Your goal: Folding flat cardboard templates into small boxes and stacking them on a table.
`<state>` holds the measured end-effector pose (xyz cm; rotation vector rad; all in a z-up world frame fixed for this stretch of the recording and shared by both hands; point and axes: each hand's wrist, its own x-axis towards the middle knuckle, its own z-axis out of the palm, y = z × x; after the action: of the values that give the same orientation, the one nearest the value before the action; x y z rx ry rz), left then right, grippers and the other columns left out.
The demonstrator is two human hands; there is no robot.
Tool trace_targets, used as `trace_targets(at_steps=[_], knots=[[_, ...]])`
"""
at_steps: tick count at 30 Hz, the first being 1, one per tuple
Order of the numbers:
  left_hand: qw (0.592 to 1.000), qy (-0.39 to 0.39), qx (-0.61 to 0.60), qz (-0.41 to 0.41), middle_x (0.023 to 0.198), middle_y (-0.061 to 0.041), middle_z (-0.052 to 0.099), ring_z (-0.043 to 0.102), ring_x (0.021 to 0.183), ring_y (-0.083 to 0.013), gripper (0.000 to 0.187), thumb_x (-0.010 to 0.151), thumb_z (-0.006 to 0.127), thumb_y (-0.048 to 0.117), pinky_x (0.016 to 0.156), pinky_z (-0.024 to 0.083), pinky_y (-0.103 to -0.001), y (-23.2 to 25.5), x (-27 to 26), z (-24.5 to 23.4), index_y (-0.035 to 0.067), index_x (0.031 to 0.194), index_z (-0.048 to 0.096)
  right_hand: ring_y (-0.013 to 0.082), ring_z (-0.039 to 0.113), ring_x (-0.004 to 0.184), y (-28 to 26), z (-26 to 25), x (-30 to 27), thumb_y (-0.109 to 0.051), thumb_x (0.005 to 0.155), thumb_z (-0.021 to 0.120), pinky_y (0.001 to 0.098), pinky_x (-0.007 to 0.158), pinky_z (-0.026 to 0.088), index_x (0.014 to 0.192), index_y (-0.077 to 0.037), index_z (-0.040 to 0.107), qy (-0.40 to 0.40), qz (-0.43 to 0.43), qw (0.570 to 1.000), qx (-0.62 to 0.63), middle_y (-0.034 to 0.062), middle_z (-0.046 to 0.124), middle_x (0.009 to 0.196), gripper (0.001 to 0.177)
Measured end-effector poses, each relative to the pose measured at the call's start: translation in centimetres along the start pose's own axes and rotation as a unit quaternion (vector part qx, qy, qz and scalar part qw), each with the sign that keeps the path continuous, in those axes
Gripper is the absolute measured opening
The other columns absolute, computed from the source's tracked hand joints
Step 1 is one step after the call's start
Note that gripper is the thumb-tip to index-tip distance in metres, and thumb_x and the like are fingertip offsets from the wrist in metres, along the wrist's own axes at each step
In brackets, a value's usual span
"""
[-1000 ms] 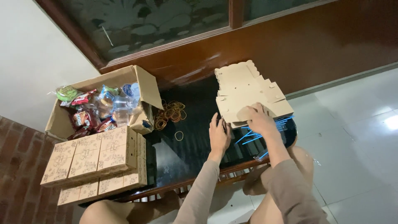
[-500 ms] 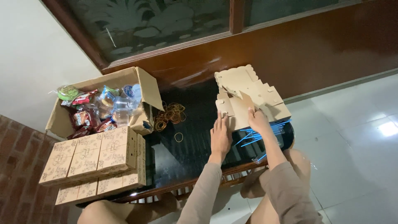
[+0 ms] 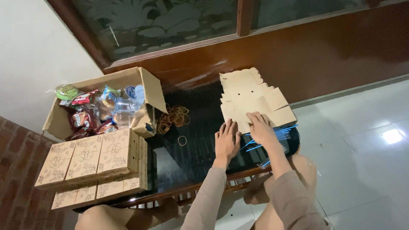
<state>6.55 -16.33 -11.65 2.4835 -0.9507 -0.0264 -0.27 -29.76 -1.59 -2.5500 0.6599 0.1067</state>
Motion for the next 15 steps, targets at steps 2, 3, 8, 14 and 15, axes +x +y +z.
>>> trace_targets(at_steps=[2, 3, 8, 14, 15], knots=[[1.0, -0.003, 0.002, -0.005, 0.166, -0.004, 0.032, 0.031, 0.151, -0.0273, 0.055, 0.106, 0.031, 0.044, 0.114, 0.034, -0.047, 0.1, 0.1, 0.0, 0.023, 0.156, 0.037, 0.0355, 0.018, 0.154, 0.2, 0.7, 0.4, -0.018, 0.106, 0.032, 0.0575, 0.125, 0.021, 0.162, -0.023, 0.032, -0.013, 0.001, 1.0, -0.004, 0.0085, 0.024, 0.168, 0.056], [1.0, -0.005, 0.006, -0.008, 0.166, -0.004, 0.032, 0.031, 0.151, -0.027, 0.055, 0.106, 0.032, 0.044, 0.114, 0.034, -0.047, 0.1, 0.1, 0.0, 0.023, 0.157, 0.037, 0.0339, 0.016, 0.155, 0.3, 1.1, 0.6, -0.017, 0.105, 0.03, 0.0574, 0.125, 0.019, 0.162, -0.025, 0.03, -0.024, 0.003, 1.0, -0.007, 0.0063, 0.022, 0.169, 0.058], [1.0, -0.005, -0.008, -0.008, 0.167, -0.004, 0.031, 0.031, 0.15, -0.0272, 0.054, 0.107, 0.031, 0.042, 0.115, 0.033, -0.046, 1.0, -0.5, -1.6, 0.021, 0.156, 0.039, 0.0329, 0.021, 0.155, 0.3, 1.5, 0.9, -0.035, 0.11, 0.025, 0.0595, 0.124, 0.018, 0.162, -0.026, 0.029, -0.03, 0.008, 0.999, -0.015, 0.0049, 0.023, 0.169, 0.053], [1.0, -0.012, 0.008, -0.016, 0.167, -0.002, 0.031, 0.031, 0.151, -0.0251, 0.054, 0.106, 0.032, 0.042, 0.115, 0.033, -0.044, 1.0, -0.6, -1.8, 0.022, 0.156, 0.039, 0.0368, 0.028, 0.153, -2.3, 0.1, -1.2, -0.056, 0.109, 0.013, 0.0596, 0.123, 0.023, 0.141, -0.013, 0.059, -0.041, 0.013, 0.999, 0.011, 0.0133, 0.039, 0.161, 0.071], [1.0, -0.015, 0.002, -0.012, 0.167, -0.004, 0.031, 0.031, 0.151, -0.0263, 0.054, 0.106, 0.031, 0.041, 0.116, 0.034, -0.045, 1.0, -0.7, -1.9, 0.021, 0.156, 0.038, 0.0386, 0.031, 0.152, -2.8, 0.0, -1.6, -0.059, 0.109, 0.013, 0.0583, 0.122, 0.027, 0.13, -0.008, 0.068, -0.042, 0.021, 0.999, 0.01, 0.0191, 0.047, 0.156, 0.079]])
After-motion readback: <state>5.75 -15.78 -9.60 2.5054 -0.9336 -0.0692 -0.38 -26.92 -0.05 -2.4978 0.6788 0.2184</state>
